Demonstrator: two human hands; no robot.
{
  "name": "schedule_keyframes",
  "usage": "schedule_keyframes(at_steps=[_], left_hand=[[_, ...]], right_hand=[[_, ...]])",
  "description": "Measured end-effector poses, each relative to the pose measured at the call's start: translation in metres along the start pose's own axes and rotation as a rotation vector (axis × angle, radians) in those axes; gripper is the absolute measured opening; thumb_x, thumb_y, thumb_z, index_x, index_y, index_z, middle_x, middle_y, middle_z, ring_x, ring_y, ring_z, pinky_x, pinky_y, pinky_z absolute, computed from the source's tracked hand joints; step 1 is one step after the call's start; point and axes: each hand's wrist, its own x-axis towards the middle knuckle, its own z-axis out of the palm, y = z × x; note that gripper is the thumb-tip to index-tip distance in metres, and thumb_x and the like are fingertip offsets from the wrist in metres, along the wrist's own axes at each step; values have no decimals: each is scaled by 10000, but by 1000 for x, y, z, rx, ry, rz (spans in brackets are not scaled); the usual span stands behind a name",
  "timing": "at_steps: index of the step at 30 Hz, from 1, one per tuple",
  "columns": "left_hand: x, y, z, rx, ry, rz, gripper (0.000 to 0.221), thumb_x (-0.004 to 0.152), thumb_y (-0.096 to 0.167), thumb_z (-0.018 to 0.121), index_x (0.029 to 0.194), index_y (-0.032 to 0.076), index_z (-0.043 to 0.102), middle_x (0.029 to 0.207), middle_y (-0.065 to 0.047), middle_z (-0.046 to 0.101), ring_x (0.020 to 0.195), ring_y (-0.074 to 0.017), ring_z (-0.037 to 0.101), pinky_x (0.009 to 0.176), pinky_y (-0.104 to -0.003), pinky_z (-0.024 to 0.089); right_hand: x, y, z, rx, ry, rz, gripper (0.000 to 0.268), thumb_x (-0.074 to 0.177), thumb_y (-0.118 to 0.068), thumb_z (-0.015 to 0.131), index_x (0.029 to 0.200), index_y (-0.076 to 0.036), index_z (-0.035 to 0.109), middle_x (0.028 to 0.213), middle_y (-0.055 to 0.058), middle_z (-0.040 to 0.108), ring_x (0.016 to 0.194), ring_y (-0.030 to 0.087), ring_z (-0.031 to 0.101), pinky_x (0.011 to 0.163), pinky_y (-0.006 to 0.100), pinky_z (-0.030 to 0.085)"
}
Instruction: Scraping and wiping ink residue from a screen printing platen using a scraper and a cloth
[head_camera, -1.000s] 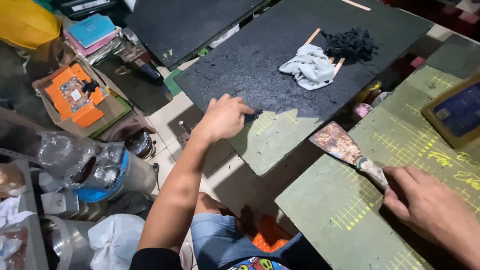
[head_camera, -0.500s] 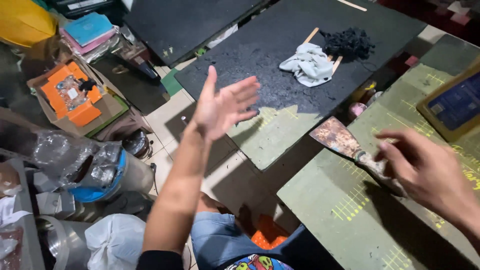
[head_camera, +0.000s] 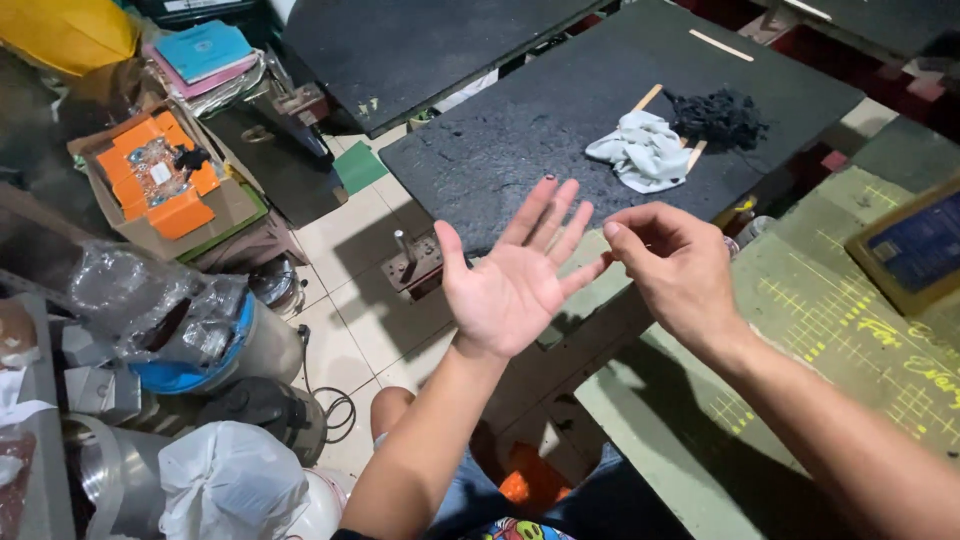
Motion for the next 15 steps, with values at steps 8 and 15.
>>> schedule_keyframes(at_steps=[8, 15], left_hand=[[-11, 11, -33, 293, -153, -31, 1304, 827, 1004, 76, 1601, -4, 370, 1587, -141, 482, 1497, -243, 413, 1239, -570, 327], [-16, 26, -9, 288, -23, -37, 1091, 921, 870, 202, 1493, -5, 517, 1467, -113, 603, 1386, -216, 547, 1156, -503, 443]], right_hand=[[16, -17, 10, -71, -95, -401, 230, 932, -36, 765, 1153, -93, 800, 953, 131, 770, 808, 210, 718, 705, 305, 575], [36, 2, 24, -157, -108, -767, 156, 982, -8, 750, 1117, -82, 773, 918, 107, 745, 803, 282, 722, 708, 377, 584]])
